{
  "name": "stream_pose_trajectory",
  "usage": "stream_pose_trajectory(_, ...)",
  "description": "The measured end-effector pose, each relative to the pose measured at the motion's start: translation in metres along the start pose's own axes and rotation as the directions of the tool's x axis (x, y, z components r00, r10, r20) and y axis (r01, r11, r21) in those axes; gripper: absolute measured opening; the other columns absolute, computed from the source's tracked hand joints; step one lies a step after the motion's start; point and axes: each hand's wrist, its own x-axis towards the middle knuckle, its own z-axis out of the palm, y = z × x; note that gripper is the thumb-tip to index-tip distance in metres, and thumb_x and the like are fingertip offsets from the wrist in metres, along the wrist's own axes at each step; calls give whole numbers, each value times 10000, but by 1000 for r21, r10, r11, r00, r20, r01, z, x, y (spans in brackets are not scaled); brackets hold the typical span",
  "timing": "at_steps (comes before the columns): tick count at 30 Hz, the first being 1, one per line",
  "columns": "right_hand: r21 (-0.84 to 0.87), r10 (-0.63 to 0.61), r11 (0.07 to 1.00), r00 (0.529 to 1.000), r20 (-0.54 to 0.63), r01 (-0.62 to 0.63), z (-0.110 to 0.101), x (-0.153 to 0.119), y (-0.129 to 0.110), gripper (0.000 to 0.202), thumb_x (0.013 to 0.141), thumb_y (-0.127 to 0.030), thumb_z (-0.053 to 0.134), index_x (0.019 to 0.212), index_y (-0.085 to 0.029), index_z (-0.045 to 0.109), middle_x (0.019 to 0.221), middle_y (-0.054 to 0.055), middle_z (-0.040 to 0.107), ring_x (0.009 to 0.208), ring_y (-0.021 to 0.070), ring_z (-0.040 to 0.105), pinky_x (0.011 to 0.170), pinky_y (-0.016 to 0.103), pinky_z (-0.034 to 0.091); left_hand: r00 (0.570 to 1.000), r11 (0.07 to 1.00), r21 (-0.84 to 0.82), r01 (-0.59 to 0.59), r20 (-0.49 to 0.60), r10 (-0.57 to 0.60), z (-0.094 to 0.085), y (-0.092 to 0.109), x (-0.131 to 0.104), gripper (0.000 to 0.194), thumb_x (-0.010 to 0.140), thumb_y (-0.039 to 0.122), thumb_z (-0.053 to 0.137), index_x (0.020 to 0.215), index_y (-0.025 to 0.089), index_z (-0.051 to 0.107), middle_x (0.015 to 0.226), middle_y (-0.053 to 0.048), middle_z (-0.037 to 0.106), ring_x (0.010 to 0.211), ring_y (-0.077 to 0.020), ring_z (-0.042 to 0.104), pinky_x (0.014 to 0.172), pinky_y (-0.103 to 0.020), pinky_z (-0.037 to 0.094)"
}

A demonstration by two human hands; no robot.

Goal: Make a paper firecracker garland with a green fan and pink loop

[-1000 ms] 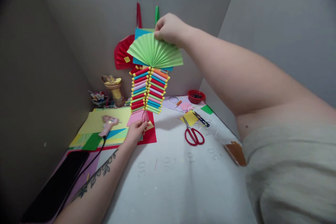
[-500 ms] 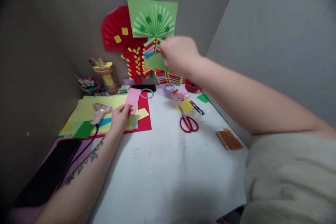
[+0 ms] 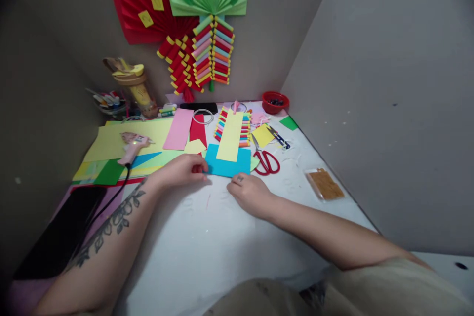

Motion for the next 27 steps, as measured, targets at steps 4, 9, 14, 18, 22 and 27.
stream_pose_trajectory(4, -24, 37, 999, 999, -8, -37, 13, -3, -6, 347, 866, -160, 417, 1143, -173, 626, 871, 117, 659, 805, 244, 578, 678, 343, 442, 999, 938, 343, -44, 6, 45, 14, -3, 4, 36, 680, 228, 643, 715, 221, 644, 737, -29, 605, 698, -182, 543, 599, -253, 348)
stream_pose_trajectory(9, -40, 99, 995, 987, 128, -94, 14, 14, -8, 490, 831, -161, 428, 1316, -163, 494, 957, 136, 666, 803, 251, 588, 641, 330, 442, 999, 890, 456, 12, -42, 8, 20, -6, 5, 77, 758, 203, 528, 732, 206, 600, 767, -36, 589, 679, -168, 520, 583, -256, 324)
stream_pose_trajectory(14, 78, 116, 988, 979, 166, -130, 12, 21, -3, 511, 821, -158, 438, 1329, -194, 479, 992, 101, 662, 830, 221, 586, 651, 290, 417, 998, 912, 407, 55, -60, -33, 20, -10, 6, 71, 757, 208, 522, 704, 196, 569, 722, -19, 575, 629, -146, 498, 560, -248, 311)
stream_pose_trajectory(18, 203, 102, 971, 985, 140, -129, 14, 19, 4, 488, 815, -141, 456, 1287, -242, 527, 951, 66, 659, 813, 188, 572, 662, 265, 386, 997, 918, 392, 64, -58, -45, 20, -13, 7, 71, 758, 215, 521, 699, 192, 554, 711, -4, 574, 632, -137, 498, 559, -240, 311)
stream_pose_trajectory(22, 303, 73, 948, 993, 94, -98, 18, 17, 10, 466, 799, -128, 475, 1232, -263, 583, 907, 51, 659, 775, 171, 564, 651, 256, 371, 996, 918, 388, 80, -54, -64, 20, -16, 8, 75, 756, 228, 530, 694, 193, 552, 696, 7, 576, 619, -130, 493, 548, -236, 305)
stream_pose_trajectory(27, 496, 75, 865, 997, 31, -81, 19, 15, 15, 413, 771, -95, 480, 1104, -246, 672, 817, 36, 668, 752, 160, 574, 666, 258, 395, 995, 921, 376, 98, -50, -85, 20, -15, 8, 72, 756, 241, 532, 711, 197, 566, 694, 11, 580, 611, -129, 490, 541, -236, 303)
